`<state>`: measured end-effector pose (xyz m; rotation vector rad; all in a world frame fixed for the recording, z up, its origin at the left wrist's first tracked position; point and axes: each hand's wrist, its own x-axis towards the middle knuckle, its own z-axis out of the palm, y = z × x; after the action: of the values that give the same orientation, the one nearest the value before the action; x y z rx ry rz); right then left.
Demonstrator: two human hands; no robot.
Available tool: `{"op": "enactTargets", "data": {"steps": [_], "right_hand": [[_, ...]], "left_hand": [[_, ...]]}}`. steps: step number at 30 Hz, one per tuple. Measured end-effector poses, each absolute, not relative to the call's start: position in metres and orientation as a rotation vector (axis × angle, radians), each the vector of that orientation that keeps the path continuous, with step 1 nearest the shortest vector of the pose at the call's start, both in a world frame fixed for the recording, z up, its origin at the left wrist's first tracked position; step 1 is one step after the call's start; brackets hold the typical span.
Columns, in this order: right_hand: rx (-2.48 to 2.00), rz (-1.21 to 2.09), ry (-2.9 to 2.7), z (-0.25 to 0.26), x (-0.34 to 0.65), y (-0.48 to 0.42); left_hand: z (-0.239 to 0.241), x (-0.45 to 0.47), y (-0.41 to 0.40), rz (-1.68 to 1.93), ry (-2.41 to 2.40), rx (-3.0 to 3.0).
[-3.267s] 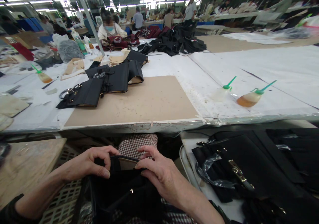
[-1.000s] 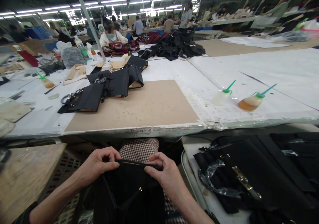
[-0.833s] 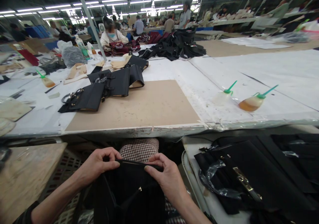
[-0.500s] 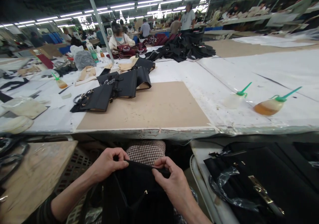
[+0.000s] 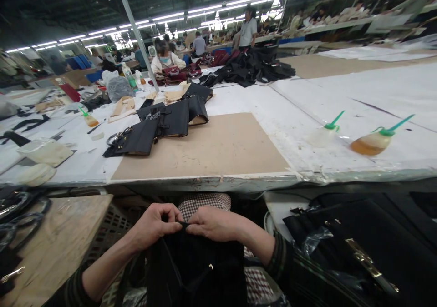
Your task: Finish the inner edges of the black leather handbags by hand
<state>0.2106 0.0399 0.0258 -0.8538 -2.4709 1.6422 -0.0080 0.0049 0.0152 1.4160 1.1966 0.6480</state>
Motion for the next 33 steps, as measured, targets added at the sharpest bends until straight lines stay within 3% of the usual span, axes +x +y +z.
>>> {"op": "enactTargets", "data": {"steps": [7, 17, 25, 29, 33], "right_hand": [[-0.712, 1.642, -2.398, 0.019, 0.222, 0.037], [-0.899, 2.224, -1.85, 0.035, 0.273, 0.018], [-0.864, 1.444, -2.377, 0.034, 0.25, 0.038], [-0.857, 1.409, -2.326, 0.056, 0.264, 0.036], [-0.973, 1.551, -2.193, 0.046, 0.272, 0.026]], "left_hand": [[0.016, -0.01, 0.005, 0.597, 1.186, 1.383], [0.024, 0.016, 0.014, 0.551, 1.134, 1.44], [0.039, 0.027, 0.025, 0.539, 1.15, 1.563], [0.037, 0.024, 0.029, 0.533, 1.191, 1.551], [0.024, 0.022, 0.027, 0.538, 1.2, 1.528]]}}
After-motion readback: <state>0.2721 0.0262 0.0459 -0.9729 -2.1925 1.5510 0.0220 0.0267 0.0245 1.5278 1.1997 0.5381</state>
